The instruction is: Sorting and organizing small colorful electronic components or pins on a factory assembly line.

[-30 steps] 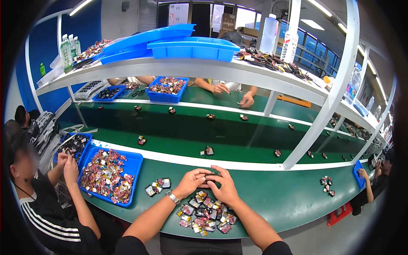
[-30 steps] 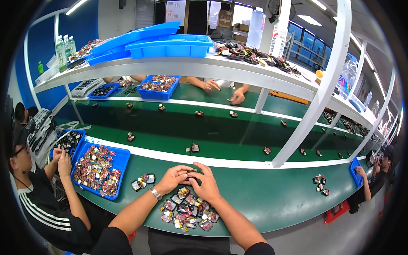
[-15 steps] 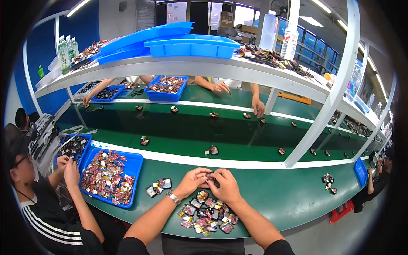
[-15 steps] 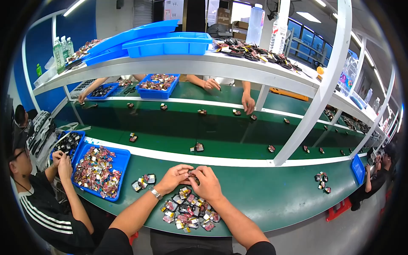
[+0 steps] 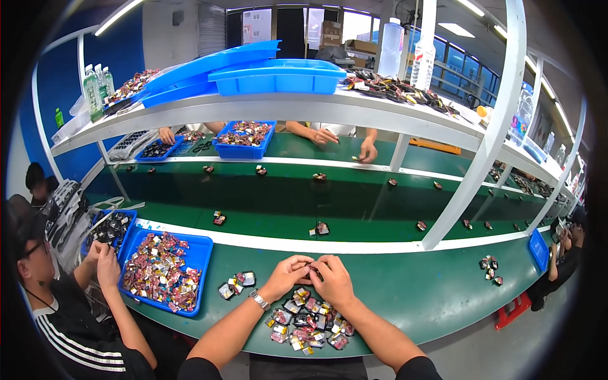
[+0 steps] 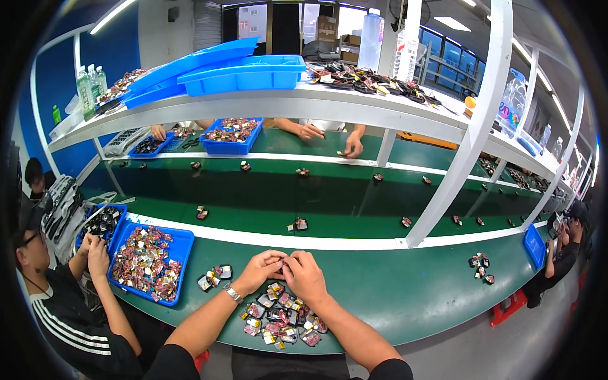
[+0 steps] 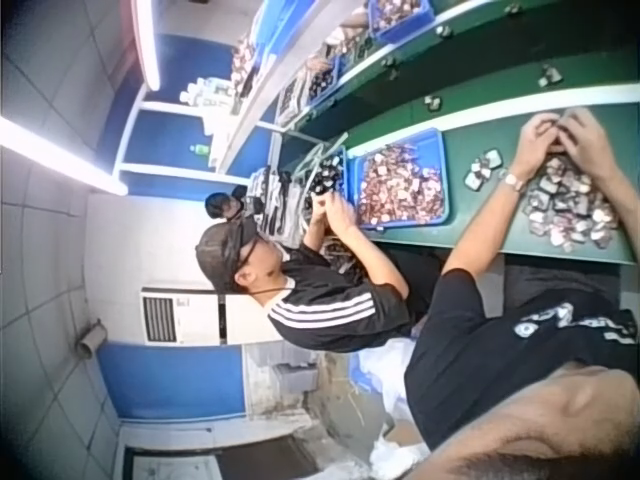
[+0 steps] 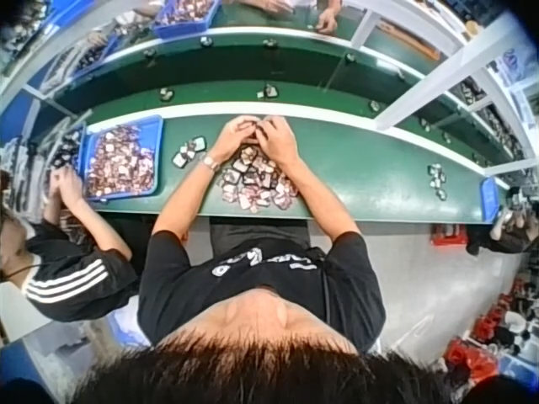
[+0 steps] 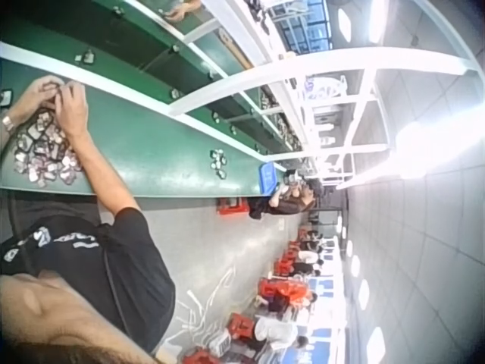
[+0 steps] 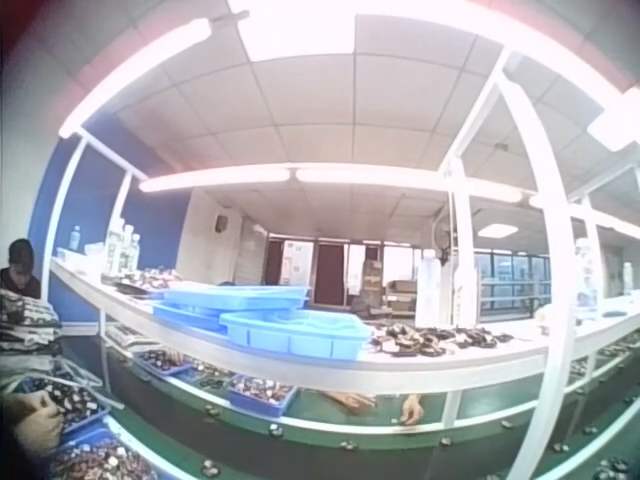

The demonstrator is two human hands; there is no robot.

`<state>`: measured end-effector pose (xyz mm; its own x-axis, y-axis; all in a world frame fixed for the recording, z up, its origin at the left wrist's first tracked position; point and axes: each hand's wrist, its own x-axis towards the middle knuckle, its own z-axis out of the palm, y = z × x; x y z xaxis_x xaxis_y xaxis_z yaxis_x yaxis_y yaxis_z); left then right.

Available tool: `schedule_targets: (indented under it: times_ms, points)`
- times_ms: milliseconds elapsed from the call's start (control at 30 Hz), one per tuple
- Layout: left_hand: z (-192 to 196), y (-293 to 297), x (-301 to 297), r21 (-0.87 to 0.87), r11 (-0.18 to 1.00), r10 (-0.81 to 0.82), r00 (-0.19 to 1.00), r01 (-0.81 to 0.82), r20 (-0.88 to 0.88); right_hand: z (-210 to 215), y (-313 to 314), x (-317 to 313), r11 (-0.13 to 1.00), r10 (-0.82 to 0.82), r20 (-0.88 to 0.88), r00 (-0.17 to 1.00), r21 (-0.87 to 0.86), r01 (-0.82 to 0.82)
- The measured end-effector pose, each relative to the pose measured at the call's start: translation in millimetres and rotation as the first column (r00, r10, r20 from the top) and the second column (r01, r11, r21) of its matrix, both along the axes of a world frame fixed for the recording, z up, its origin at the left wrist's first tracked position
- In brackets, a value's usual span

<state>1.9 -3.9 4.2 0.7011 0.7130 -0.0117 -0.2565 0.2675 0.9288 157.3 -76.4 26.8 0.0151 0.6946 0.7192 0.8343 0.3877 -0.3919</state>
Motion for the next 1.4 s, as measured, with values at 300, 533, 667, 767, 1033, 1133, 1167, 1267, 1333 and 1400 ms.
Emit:
schedule_targets:
  times_ms: [300,533,667,767,1033,1133,1167,1267,1333,1400]
  points:
    - [-4,-3,6,0.115,0.989,0.106,0.992,-0.098,-0.067,-6,5,7,0.971,0.071,-0.433,0.899,-0.177,-0.162]
    - [-13,-2,9,0.249,0.957,0.189,0.97,-0.148,-0.15,-10,9,7,0.949,0.054,-0.494,0.868,-0.246,-0.199]
    - [-5,-5,12,0.227,0.951,0.238,0.966,-0.21,-0.103,-16,17,16,0.921,0.066,-0.628,0.776,-0.26,-0.289]
    - [-5,1,5,0.369,0.875,0.367,0.927,-0.315,-0.079,-19,41,53,0.937,-0.153,-0.625,0.766,-0.338,-0.089]
    - [-10,22,-6,0.238,0.908,0.37,0.927,-0.345,-0.068,-23,78,170,0.856,-0.512,-0.542,0.666,-0.386,0.344]
    - [-7,26,-14,0.192,0.929,0.336,0.939,-0.317,-0.077,-25,76,155,0.844,-0.529,-0.159,0.833,0.001,0.536]
    - [-4,26,-15,0.206,0.93,0.328,0.94,-0.304,-0.092,-23,79,146,0.897,-0.435,-0.193,0.879,-0.016,0.441]
    - [-6,30,-17,0.157,0.947,0.294,0.952,-0.278,-0.087,-34,79,111,0.946,-0.292,-0.176,0.94,-0.198,0.257]
    - [-4,34,-17,0.077,0.975,0.218,0.963,-0.208,-0.156,-43,81,94,0.916,-0.277,-0.152,0.949,-0.34,0.214]
    - [0,38,-19,0.04,0.983,0.181,0.969,-0.177,-0.168,-41,87,84,0.902,-0.308,-0.044,0.95,-0.332,0.277]
